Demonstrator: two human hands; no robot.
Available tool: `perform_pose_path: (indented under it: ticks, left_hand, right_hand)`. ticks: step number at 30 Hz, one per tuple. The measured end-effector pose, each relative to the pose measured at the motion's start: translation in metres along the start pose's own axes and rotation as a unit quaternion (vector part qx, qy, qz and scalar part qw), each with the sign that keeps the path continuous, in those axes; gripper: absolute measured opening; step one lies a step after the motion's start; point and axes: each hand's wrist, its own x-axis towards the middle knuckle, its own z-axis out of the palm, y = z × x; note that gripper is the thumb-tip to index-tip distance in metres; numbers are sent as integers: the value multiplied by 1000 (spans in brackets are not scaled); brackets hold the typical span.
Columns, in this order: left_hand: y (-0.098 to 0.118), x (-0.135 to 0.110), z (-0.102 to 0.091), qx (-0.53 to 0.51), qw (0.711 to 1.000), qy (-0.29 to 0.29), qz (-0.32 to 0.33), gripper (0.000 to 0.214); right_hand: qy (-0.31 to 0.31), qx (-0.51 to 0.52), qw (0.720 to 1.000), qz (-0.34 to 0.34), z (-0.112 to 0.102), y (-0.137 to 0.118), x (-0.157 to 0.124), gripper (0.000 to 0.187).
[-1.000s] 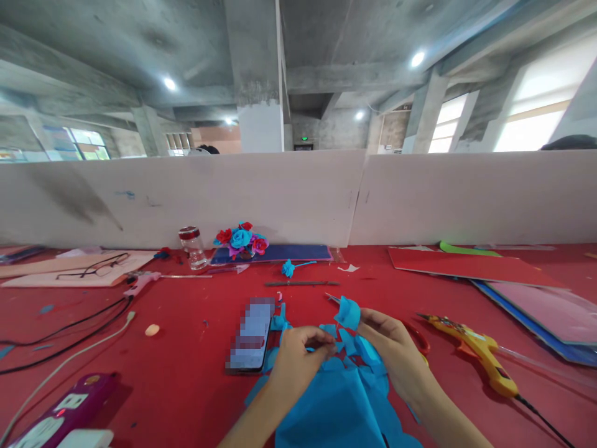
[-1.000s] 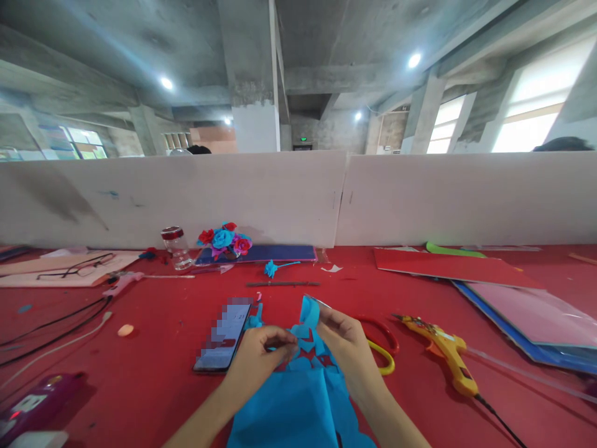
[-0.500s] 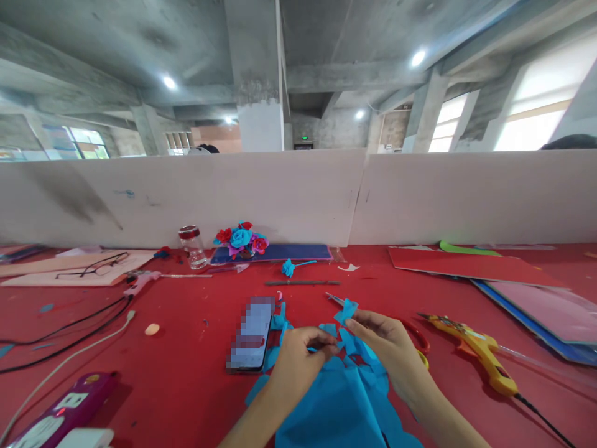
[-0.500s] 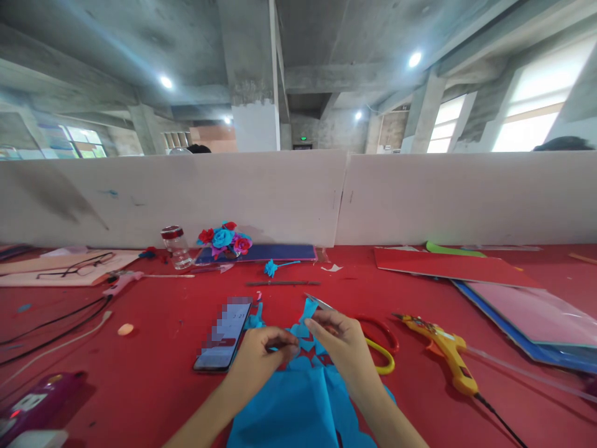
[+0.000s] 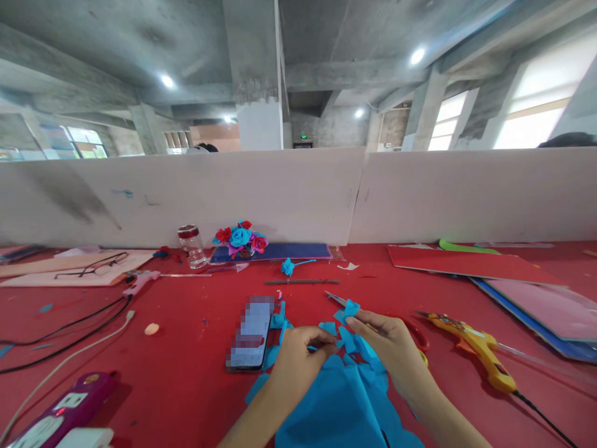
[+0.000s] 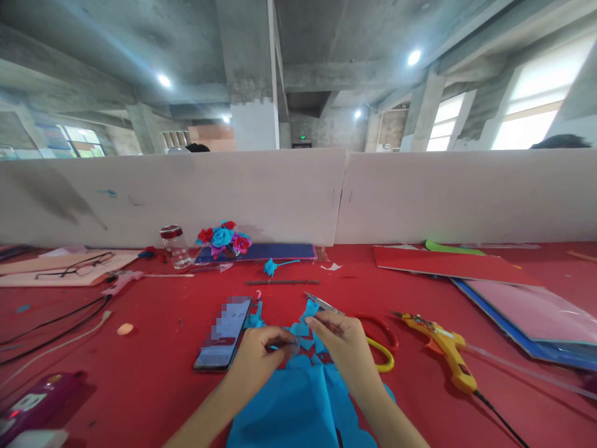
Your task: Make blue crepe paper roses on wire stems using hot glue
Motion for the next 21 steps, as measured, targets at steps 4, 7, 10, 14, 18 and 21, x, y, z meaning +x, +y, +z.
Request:
perform_pose_path:
  ticks: [4, 7, 10, 14, 18, 21]
  left_hand:
    - [0, 0, -1, 37, 999, 6, 26, 20]
    - [-3, -1, -2, 79, 996, 13, 48, 20]
    - [-7, -2, -2, 131, 988, 25, 81, 20]
    - [-13, -4, -1, 211, 967, 47, 137, 23]
    - [-18, -5, -2, 253, 950, 67, 169, 27]
    - [-20, -5, -4, 271, 942, 86, 180, 27]
  right_hand:
    - [5, -19, 1000, -20, -2, -4, 0, 34]
    - [-3, -19, 1000, 4, -2, -5, -1, 29]
    - [-1, -29, 1000, 4, -1, -5, 0, 26]
    - [6, -41, 999, -28, -2, 0, 1, 22]
    - [12, -28, 999, -35, -5, 1, 2, 20]
    - [15, -23, 997, -69, -9, -3, 3, 30]
